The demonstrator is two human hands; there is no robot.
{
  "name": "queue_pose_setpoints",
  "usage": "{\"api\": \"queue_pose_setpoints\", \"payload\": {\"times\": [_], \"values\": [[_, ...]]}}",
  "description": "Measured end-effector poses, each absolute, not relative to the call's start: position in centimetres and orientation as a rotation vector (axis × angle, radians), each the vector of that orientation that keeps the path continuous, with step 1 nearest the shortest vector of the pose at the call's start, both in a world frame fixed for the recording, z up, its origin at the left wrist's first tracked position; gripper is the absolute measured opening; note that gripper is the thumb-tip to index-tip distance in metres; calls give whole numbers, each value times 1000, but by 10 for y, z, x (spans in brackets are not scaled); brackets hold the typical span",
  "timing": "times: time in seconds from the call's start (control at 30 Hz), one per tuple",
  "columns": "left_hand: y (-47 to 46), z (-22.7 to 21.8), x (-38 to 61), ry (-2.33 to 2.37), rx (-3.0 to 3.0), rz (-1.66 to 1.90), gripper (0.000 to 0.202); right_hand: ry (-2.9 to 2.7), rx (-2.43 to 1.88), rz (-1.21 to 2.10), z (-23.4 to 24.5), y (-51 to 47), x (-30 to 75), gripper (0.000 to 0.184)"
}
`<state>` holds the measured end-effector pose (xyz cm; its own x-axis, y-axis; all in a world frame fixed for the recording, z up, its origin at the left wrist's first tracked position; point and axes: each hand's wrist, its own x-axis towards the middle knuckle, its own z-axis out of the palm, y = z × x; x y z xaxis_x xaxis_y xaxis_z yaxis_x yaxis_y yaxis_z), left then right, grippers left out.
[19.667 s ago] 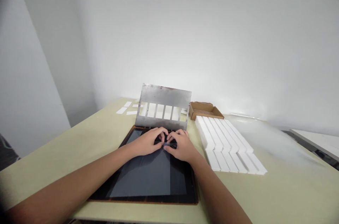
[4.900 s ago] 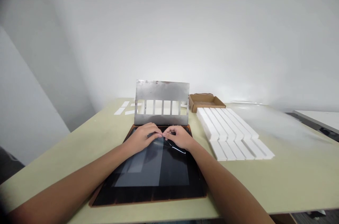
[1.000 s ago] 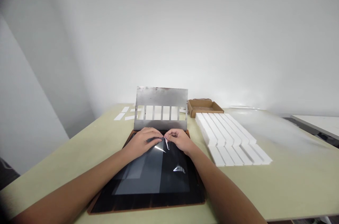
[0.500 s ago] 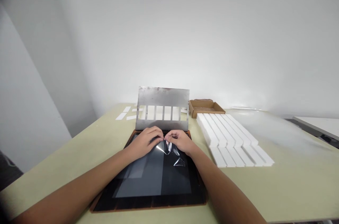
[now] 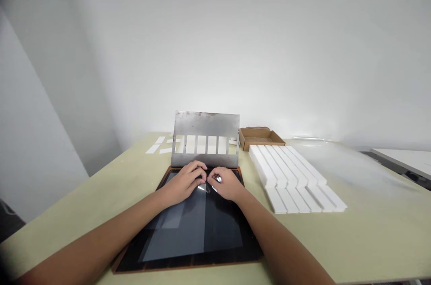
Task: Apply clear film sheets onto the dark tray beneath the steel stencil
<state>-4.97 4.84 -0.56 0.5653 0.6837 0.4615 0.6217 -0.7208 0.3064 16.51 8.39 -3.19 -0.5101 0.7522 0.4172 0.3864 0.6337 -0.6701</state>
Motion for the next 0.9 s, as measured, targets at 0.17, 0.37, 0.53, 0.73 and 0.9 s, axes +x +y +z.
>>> {"api": "queue_pose_setpoints", "payload": {"times": [0.17,0.37,0.53,0.73,0.9], "values": [[49,-7,-50,1124,2686,848,13,-2195,-897,228,-20,71,167,11],[50,-8,-51,1128,2688,866,14,-2264,-857,123,-15,64,165,8],[49,-8,-50,1134,2705,849,12,-2254,-868,164,-20,69,165,16],[47,-7,-51,1120,2732,855,15,-2221,-880,253,-21,70,164,15],[46,-4,-49,1117,2730,856,14,-2229,-869,291,-26,73,163,10]]}}
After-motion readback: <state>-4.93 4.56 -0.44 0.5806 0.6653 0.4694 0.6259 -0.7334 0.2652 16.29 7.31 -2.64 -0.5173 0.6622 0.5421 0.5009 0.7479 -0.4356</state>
